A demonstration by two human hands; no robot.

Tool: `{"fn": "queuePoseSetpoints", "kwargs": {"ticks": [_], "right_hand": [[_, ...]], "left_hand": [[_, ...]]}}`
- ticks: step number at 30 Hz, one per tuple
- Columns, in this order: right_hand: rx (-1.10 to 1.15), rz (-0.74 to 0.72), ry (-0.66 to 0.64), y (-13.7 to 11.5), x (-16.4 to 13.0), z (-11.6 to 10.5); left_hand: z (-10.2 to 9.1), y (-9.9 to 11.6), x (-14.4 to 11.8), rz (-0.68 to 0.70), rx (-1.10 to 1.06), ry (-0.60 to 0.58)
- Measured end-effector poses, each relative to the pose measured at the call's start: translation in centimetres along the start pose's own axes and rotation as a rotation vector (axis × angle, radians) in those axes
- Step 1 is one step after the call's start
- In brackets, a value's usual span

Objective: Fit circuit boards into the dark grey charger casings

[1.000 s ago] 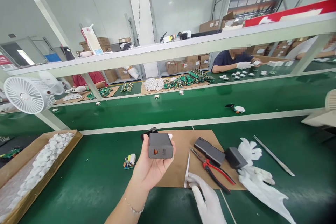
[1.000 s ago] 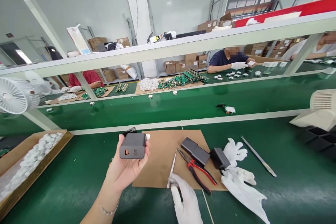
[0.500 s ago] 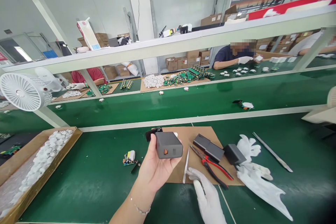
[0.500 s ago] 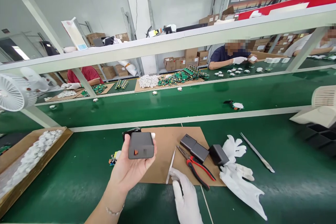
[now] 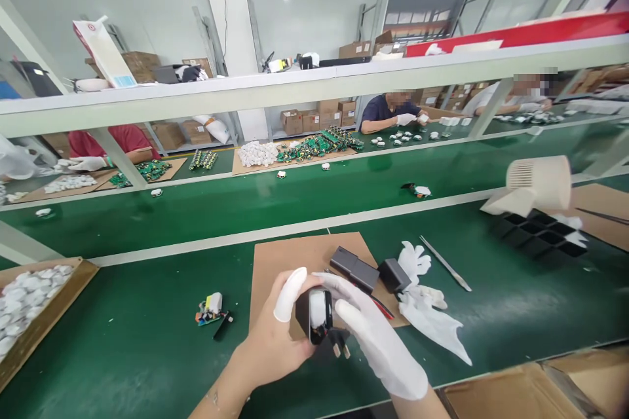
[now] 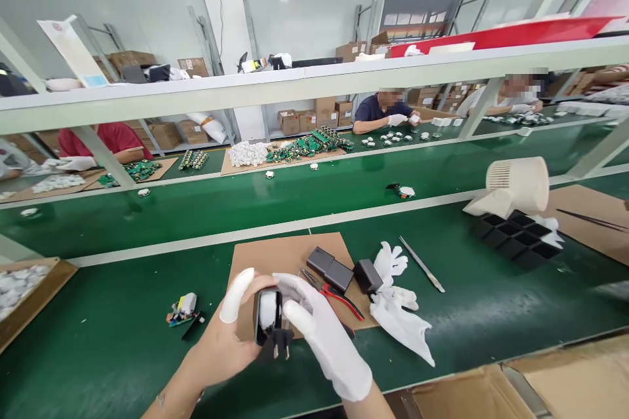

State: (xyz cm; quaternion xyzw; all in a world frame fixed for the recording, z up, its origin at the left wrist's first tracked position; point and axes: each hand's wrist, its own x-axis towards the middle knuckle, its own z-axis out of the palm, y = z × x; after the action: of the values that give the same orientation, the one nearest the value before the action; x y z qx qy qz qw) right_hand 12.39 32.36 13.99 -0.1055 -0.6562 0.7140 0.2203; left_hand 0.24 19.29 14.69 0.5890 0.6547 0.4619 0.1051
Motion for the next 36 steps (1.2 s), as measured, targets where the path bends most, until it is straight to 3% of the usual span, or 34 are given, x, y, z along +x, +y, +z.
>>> {"fn": "queuePoseSetpoints", "kwargs": {"ticks": [5,11,20,24,32,36], "right_hand": [[-0.243,0.084,0.092,-1.3,-0.4,0.0],[-0.548,0.122,-0.041,-4.2,-0.5,-0.2],[-0.989,0.035,-0.075,-6.3,1.0,0.1],[-0.979,0.035,0.006,-5.6,0.9,0.4],[-0.899,-0.093,0.143,-4.6,0.6,0.6],[-0.751,-0.053,0.103,-5.1,0.5,0.2]], "left_hand": [[-0.2,-0.2,-0.4,0.015,0.086,0.039],[-0.1,-0.5,-0.9,0.095,0.322,0.128],[-0.2,-0.4,-0.7,0.199,0.487,0.196],[0.0,-0.6,-0.6,0.232,0.467,0.26],[0.1,-1.1,-0.7,0.241,0.445,0.235],[0.1,-0.5,-0.5,0.225,0.365,0.235]]}}
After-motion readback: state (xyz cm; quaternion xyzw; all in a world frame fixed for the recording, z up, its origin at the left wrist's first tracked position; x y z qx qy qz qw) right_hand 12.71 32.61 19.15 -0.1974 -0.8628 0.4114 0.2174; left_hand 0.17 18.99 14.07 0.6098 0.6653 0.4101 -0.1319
